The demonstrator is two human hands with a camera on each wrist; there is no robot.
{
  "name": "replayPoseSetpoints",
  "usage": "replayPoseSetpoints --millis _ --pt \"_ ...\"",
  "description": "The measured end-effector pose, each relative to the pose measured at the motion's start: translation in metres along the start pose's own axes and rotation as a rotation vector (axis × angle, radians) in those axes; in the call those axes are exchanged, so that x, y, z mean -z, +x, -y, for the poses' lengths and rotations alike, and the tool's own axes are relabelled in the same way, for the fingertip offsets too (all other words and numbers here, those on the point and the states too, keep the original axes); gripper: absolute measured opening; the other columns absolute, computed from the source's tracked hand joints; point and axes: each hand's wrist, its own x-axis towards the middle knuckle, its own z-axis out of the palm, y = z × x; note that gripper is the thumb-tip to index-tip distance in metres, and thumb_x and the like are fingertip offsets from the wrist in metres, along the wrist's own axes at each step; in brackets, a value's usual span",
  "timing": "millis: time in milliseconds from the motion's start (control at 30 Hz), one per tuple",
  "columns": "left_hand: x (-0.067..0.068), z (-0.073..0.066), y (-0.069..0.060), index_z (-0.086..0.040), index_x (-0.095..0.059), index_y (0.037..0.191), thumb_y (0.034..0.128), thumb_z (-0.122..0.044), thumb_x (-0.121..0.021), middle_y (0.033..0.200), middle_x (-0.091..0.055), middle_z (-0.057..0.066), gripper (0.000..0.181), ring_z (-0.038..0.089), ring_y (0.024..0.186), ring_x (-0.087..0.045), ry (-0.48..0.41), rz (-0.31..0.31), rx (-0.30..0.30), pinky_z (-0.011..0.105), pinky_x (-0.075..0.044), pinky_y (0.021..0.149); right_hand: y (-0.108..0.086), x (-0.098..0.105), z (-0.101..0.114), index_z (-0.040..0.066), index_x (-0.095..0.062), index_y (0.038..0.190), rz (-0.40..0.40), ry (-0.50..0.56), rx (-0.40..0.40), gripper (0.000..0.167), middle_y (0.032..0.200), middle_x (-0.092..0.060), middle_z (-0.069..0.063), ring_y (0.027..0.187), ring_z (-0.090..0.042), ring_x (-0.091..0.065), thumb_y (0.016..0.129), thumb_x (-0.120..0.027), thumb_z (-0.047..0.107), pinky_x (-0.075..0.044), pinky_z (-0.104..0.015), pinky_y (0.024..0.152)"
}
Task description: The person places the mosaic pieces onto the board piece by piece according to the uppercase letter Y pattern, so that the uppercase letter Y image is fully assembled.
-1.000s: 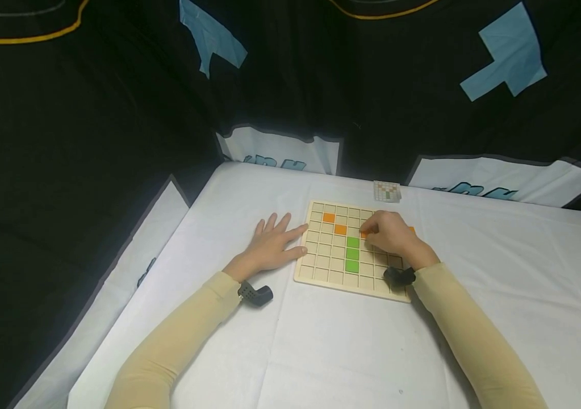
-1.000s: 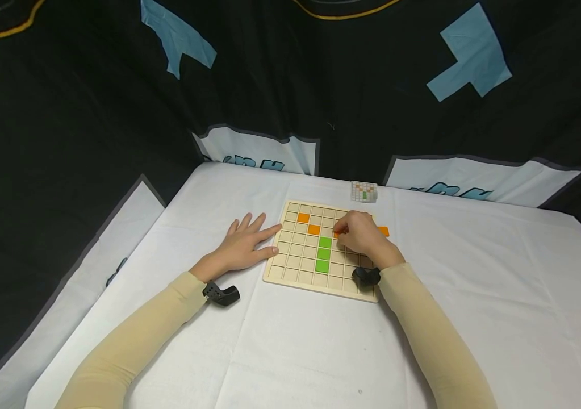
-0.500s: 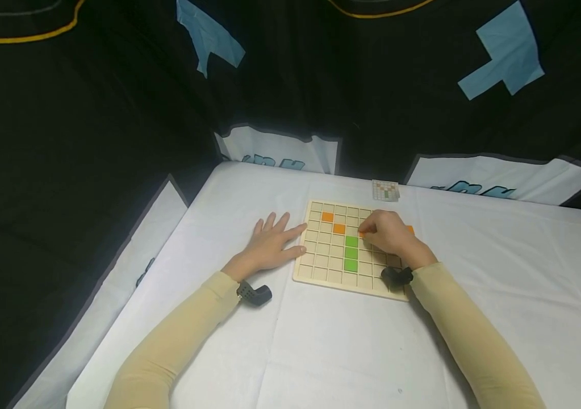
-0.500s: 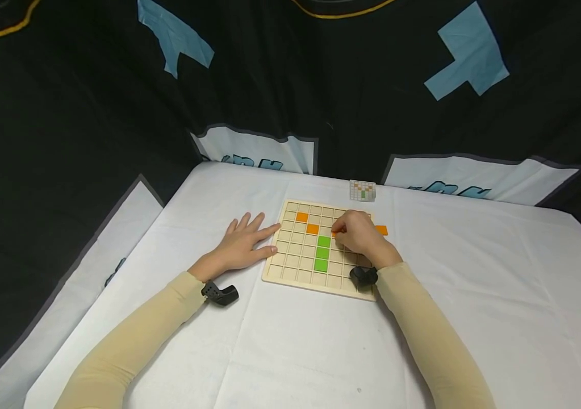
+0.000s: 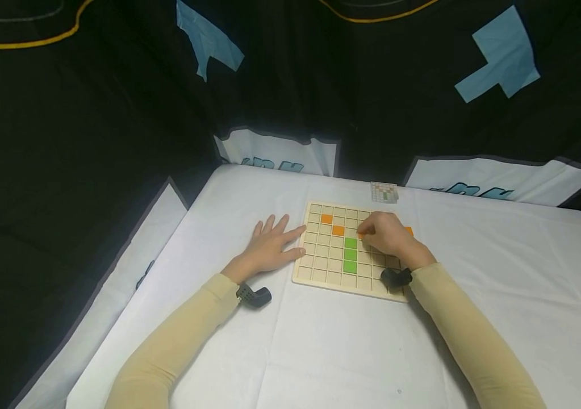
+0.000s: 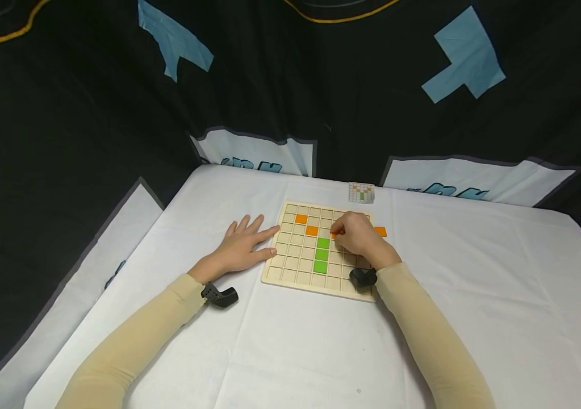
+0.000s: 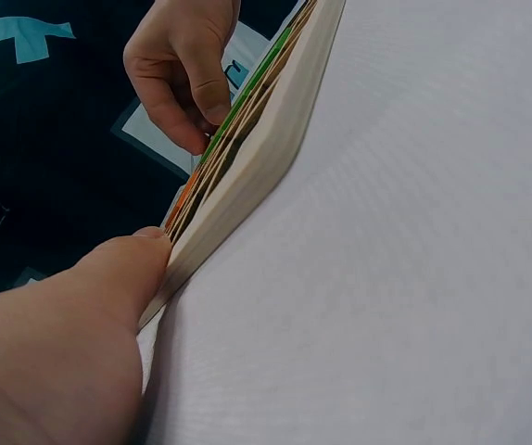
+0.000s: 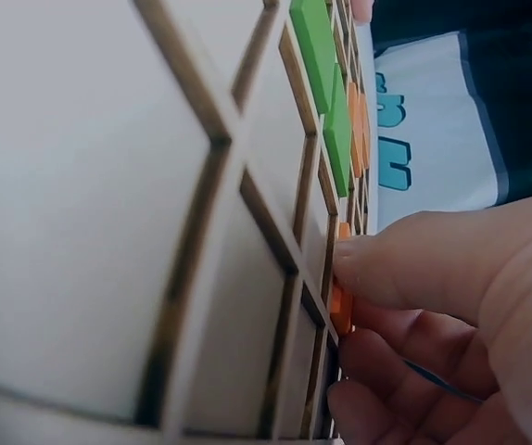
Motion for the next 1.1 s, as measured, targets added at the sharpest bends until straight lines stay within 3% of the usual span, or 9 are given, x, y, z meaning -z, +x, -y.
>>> replayPoseSetpoints --millis 333,500,900,1100 --pt "-0.002 0.000 0.000 -0.033 -0.032 0.161 0.1001 -0.061 -0.044 0.172 -0.013 0.018 0.068 0.050 0.157 -0.004 0.008 -0.002 -0.001 0.068 -0.002 0.125 -0.004 0.007 -0.002 0.001 -0.072 0.124 0.026 0.041 -0.118 0.035 0.120 -0.072 -0.016 0.096 -0.027 -0.061 0.090 -0.068 0.003 -0.054 -0.040 0.086" --pt "-0.002 0.000 0.001 -0.032 -0.032 0.161 0.1002 -0.061 -0.044 0.172 -0.013 0.018 0.068 0.049 0.158 -0.003 0.010 -0.002 -0.001 0.067 -0.001 0.125 -0.011 0.016 -0.010 -0.001 -0.070 0.126 0.006 0.039 -0.122 0.036 0.123 -0.070 -0.020 0.101 -0.031 -0.063 0.091 -0.067 0.005 -0.055 -0.044 0.088" --pt "-0.002 0.001 0.001 -0.033 -0.031 0.161 0.1001 -0.061 -0.044 0.172 -0.012 0.017 0.068 0.048 0.158 -0.003 0.005 0.004 0.006 0.066 0.000 0.126 -0.027 0.038 -0.033 -0.003 -0.068 0.128 -0.040 -0.021 -0.164 0.037 0.123 -0.067 -0.023 0.100 -0.033 -0.059 0.093 -0.062 0.007 -0.049 -0.040 0.081" --pt "-0.002 0.001 0.001 -0.033 -0.032 0.161 0.1001 -0.061 -0.044 0.172 -0.012 0.017 0.068 0.049 0.158 -0.003 0.010 0.001 0.003 0.067 -0.001 0.126 -0.033 0.046 -0.042 -0.003 -0.067 0.129 -0.036 -0.017 -0.220 0.038 0.128 -0.065 -0.025 0.104 -0.035 -0.058 0.093 -0.063 0.006 -0.050 -0.039 0.081"
